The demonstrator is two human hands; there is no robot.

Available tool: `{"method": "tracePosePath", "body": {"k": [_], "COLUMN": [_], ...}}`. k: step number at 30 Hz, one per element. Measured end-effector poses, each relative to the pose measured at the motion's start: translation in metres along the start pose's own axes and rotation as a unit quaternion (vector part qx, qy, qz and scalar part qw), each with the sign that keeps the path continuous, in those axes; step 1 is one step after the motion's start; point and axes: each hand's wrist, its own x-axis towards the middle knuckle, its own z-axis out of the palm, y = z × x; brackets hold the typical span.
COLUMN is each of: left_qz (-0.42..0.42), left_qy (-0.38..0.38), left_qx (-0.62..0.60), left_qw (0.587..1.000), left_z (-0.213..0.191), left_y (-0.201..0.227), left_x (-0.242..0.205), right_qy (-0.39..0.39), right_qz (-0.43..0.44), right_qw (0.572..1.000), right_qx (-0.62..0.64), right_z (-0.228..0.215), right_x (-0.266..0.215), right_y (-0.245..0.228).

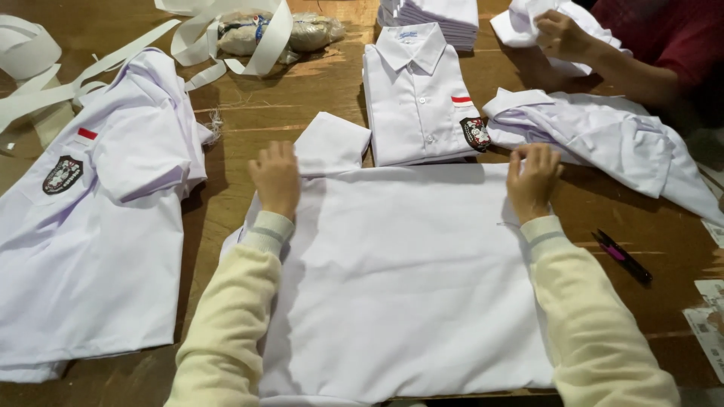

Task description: Folding a white collared shirt on a wooden work surface in a factory setting.

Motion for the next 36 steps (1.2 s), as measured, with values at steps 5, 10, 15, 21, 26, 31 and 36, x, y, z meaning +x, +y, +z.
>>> {"method": "tracePosePath", "body": {"k": [5,10,15,21,26,31,36], "left_qz": [0.189,0.174,0.186,0.152,0.135,0.025,-0.026], "left_qy": [-0.012,-0.144,-0.242,-0.309,-0.339,-0.342,-0.285], "left_qx": [-0.214,-0.304,-0.251,-0.243,-0.222,-0.488,-0.303], "left_qw": [0.958,0.926,0.919,0.907,0.904,0.803,0.909], "left_z": [-0.017,-0.024,-0.034,-0.001,-0.017,0.035,0.027], "left_y": [0.098,0.108,0.040,-0.028,-0.025,-0.050,-0.056], "left_x": [-0.022,-0.046,-0.041,-0.042,-0.041,-0.033,-0.063], "right_qy": [-0.102,-0.297,-0.412,-0.487,-0.478,-0.468,-0.456], "right_qz": [-0.149,-0.234,-0.181,-0.084,-0.012,0.004,0.079], "right_qw": [0.934,0.852,0.853,0.858,0.876,0.883,0.885], "right_qx": [0.307,0.363,0.265,0.138,0.063,0.036,0.056], "right_z": [-0.054,-0.041,-0.033,-0.045,-0.043,-0.052,-0.127], "right_x": [0.016,0.009,-0.002,-0.002,-0.020,-0.022,-0.009], "right_y": [-0.152,-0.190,-0.115,0.009,0.032,0.018,-0.061]}}
